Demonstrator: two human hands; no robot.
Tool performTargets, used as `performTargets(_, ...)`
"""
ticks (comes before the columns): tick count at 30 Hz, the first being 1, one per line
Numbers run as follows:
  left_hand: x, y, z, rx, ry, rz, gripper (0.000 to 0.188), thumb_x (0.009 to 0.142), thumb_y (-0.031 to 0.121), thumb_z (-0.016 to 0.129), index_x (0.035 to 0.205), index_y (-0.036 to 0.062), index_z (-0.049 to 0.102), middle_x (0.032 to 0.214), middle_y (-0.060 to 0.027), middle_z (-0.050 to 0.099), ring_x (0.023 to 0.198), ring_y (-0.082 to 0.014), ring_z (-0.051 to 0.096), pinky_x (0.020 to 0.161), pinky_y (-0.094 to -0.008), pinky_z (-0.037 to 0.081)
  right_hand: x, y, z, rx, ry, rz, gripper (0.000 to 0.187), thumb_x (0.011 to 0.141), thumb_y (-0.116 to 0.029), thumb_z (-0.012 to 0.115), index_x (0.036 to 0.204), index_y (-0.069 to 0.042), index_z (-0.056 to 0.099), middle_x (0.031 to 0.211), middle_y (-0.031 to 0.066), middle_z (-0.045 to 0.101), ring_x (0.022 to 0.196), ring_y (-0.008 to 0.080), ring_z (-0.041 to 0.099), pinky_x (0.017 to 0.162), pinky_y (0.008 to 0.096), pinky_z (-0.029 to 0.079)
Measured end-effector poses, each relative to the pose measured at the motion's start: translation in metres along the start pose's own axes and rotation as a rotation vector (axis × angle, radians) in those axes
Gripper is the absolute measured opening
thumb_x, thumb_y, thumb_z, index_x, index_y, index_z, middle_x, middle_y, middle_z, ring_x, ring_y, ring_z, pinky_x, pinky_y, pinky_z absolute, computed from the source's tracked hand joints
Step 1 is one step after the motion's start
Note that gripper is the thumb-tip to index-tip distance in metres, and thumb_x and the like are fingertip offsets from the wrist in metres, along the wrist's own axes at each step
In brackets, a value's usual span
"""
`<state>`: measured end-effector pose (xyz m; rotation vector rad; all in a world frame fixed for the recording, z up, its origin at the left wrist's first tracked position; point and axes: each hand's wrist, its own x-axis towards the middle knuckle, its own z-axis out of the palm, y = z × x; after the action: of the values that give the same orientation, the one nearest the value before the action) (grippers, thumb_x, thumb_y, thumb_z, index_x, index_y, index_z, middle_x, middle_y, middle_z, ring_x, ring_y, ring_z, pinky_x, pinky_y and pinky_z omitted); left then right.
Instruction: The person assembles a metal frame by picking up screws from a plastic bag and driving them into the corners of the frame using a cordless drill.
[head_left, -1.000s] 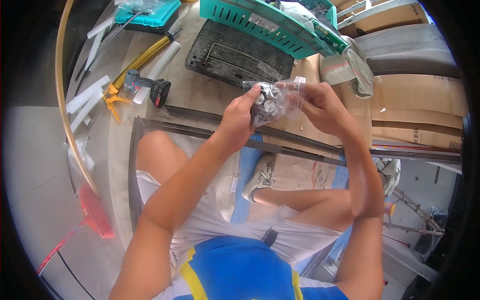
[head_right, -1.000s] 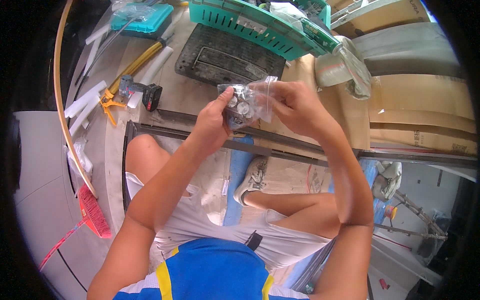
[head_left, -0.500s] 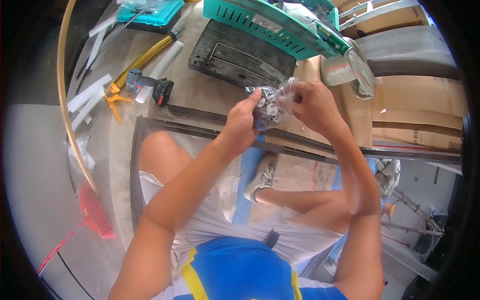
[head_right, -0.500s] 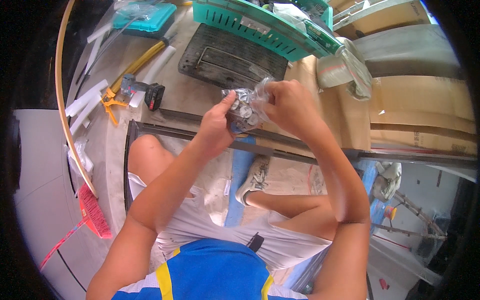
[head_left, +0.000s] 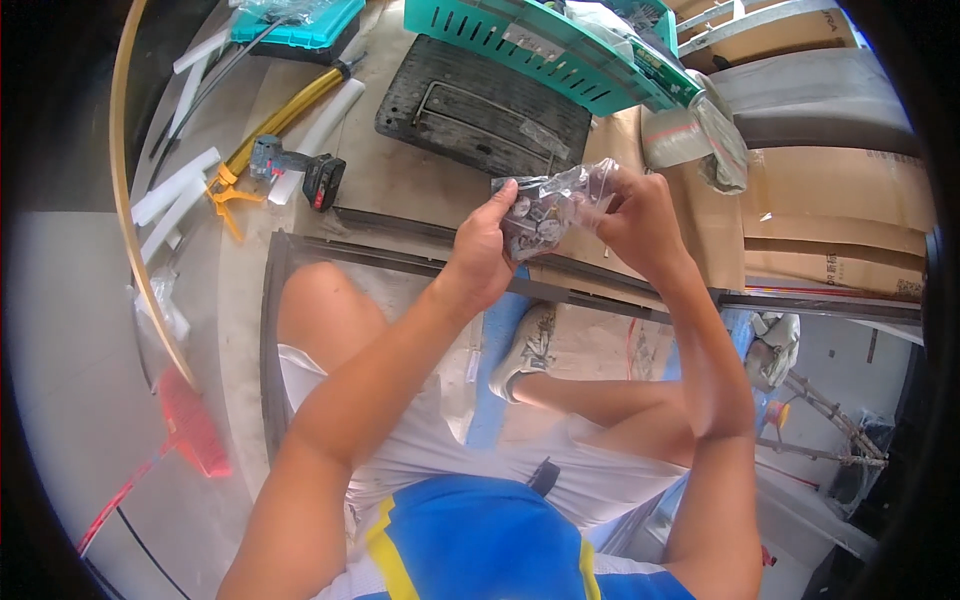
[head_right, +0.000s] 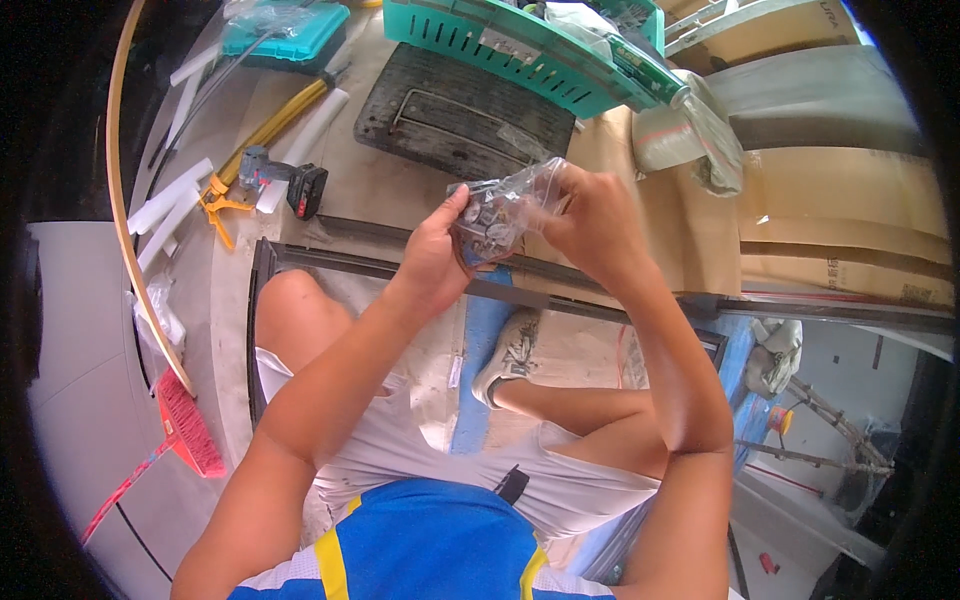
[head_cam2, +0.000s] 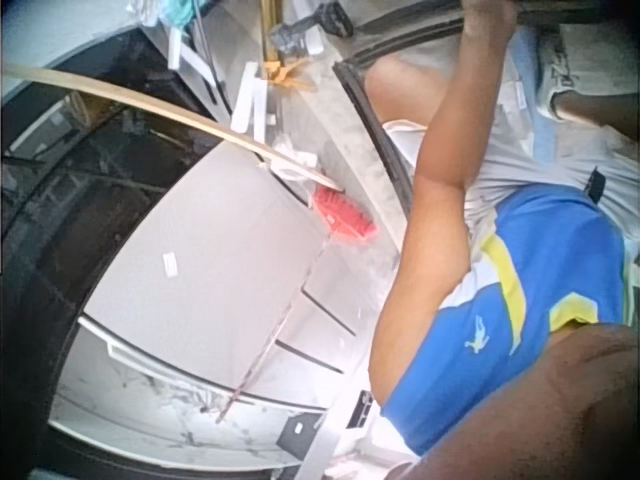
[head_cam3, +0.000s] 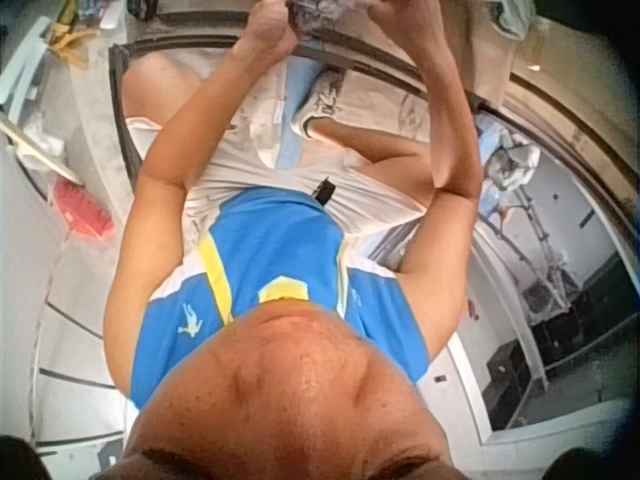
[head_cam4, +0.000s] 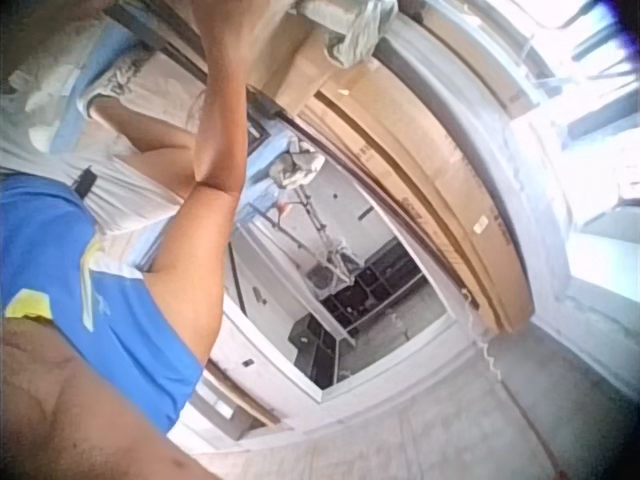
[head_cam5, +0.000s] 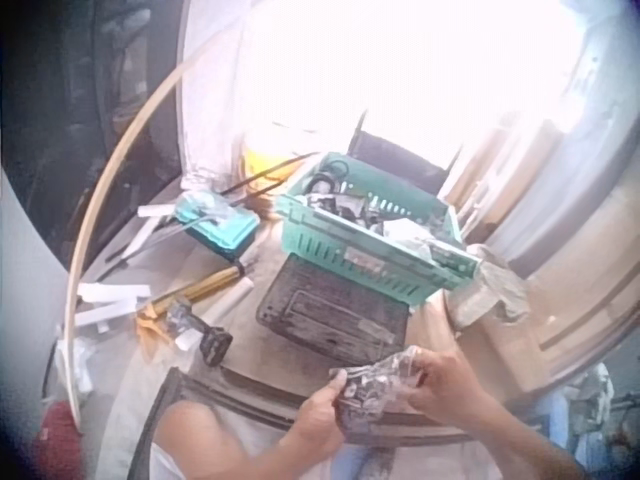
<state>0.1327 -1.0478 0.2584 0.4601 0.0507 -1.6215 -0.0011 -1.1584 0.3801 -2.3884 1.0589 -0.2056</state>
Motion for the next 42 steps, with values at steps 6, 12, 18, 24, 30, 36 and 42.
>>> performTargets(6,-0.001,0.004,-0.001,-0.088,0.008,0.005,0.044,0.112,0.038,0.037,0.132,0.0040,0.057,0.120,-0.0104,0.071,0.106,-0.0226,0.070,0.088,-0.0398,0.058,0.004,0.023,-0.009,0.546,0.035,0.084,0.024,0.089,-0.018,0.079,0.102,0.001,0.075,0.085,0.0079,0.076,0.064,0.0097,0.065,0.059,0.0230,0.049)
performTargets(12,-0.002,0.009,-0.004,-0.048,-0.053,0.000,0.051,0.112,0.043,0.034,0.140,0.0033,0.051,0.136,-0.0152,0.064,0.120,-0.0319,0.066,0.093,-0.0435,0.058,0.015,0.045,-0.020,0.786,0.034,0.168,0.030,0.094,-0.014,0.073,0.120,0.002,0.071,0.091,0.0061,0.074,0.071,0.0075,0.064,0.056,0.0200,0.042)
performTargets(18,-0.011,0.007,-0.014,-0.059,0.063,0.004,0.049,0.111,0.042,0.033,0.137,0.0042,0.050,0.136,-0.0165,0.065,0.119,-0.0343,0.066,0.092,-0.0454,0.058,0.060,0.116,0.037,1.070,0.188,0.353,0.033,0.099,-0.021,0.068,0.129,-0.009,0.067,0.102,0.0027,0.072,0.086,0.0109,0.066,0.067,0.0244,0.048)
performTargets(24,-0.028,-0.012,-0.012,-0.131,0.053,-0.075,0.048,0.111,0.041,0.033,0.137,0.0045,0.051,0.134,-0.0171,0.065,0.114,-0.0353,0.068,0.084,-0.0451,0.060,0.131,0.164,0.165,0.951,0.171,0.545,0.033,0.089,-0.016,0.081,0.114,0.003,0.072,0.093,0.0090,0.075,0.075,0.0136,0.070,0.058,0.0262,0.051)
performTargets(30,-0.039,-0.005,-0.003,-0.110,0.101,-0.068,0.049,0.110,0.043,0.034,0.136,0.0047,0.051,0.135,-0.0179,0.065,0.113,-0.0350,0.068,0.087,-0.0446,0.057,0.195,0.153,0.215,0.872,0.028,0.547,0.022,0.092,-0.018,0.075,0.106,-0.001,0.075,0.090,0.0048,0.075,0.070,0.0096,0.064,0.057,0.0241,0.045)
performTargets(36,-0.037,0.002,-0.011,-0.075,0.158,0.000,0.049,0.110,0.044,0.036,0.134,0.0046,0.053,0.131,-0.0163,0.067,0.109,-0.0341,0.069,0.087,-0.0441,0.056,0.187,0.128,0.218,0.838,0.019,0.503,0.024,0.095,-0.020,0.071,0.114,-0.005,0.074,0.095,0.0017,0.076,0.078,0.0091,0.066,0.062,0.0245,0.047)
performTargets(42,-0.023,0.001,-0.023,-0.058,0.210,0.030,0.050,0.110,0.042,0.035,0.135,0.0037,0.055,0.125,-0.0140,0.069,0.105,-0.0337,0.070,0.085,-0.0436,0.057,0.181,0.142,0.208,0.966,0.145,0.491,0.031,0.092,-0.015,0.072,0.119,-0.001,0.071,0.091,0.0065,0.075,0.073,0.0134,0.069,0.059,0.0284,0.055)
